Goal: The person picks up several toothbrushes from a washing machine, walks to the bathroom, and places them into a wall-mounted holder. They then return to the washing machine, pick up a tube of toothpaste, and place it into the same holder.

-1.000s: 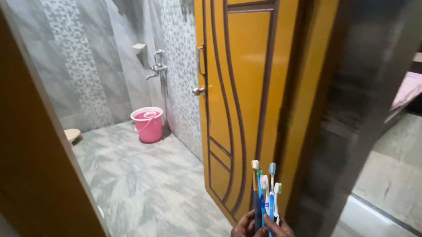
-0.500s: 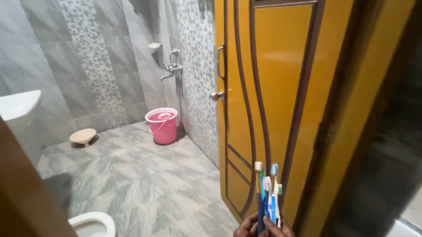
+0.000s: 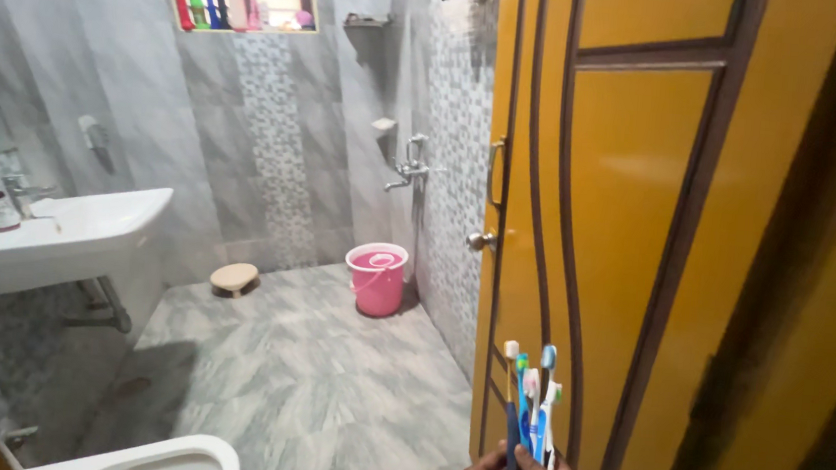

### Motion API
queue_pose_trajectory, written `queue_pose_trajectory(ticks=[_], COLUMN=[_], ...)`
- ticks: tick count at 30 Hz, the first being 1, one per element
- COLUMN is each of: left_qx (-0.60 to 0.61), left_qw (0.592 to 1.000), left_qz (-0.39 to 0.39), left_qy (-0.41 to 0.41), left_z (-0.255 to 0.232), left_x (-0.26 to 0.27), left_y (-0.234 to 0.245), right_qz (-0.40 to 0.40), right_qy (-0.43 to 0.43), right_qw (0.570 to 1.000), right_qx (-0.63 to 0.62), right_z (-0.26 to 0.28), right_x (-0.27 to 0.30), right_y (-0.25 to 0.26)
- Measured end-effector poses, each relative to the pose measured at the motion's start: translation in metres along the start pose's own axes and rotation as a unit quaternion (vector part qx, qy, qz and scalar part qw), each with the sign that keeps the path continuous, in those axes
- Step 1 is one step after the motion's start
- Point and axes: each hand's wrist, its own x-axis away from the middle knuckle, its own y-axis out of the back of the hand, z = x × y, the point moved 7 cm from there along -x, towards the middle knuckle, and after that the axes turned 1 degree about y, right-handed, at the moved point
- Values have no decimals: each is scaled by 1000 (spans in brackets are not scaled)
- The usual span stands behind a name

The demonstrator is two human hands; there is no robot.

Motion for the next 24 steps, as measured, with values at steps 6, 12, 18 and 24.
queue_pose_trajectory(ticks=[6, 12, 18, 24], left_qx=[-123, -163, -157, -194], left_qw=[989, 980, 975, 959], left_qz=[-68, -88, -151, -203], left_qy=[48, 66, 41, 51], left_z=[32, 41, 35, 1], left_x=[-42, -62, -77, -83], left_y=[23, 24, 19, 23], right_qz=[44, 59, 76, 90], right_qy=[-61, -83, -99, -72], right_qw=[997, 995, 991, 993], right_qx=[0, -6, 51, 22], right_z=[5, 2, 1, -1], right_x=[-47, -83, -109, -128], right_y=[10, 25, 35, 10])
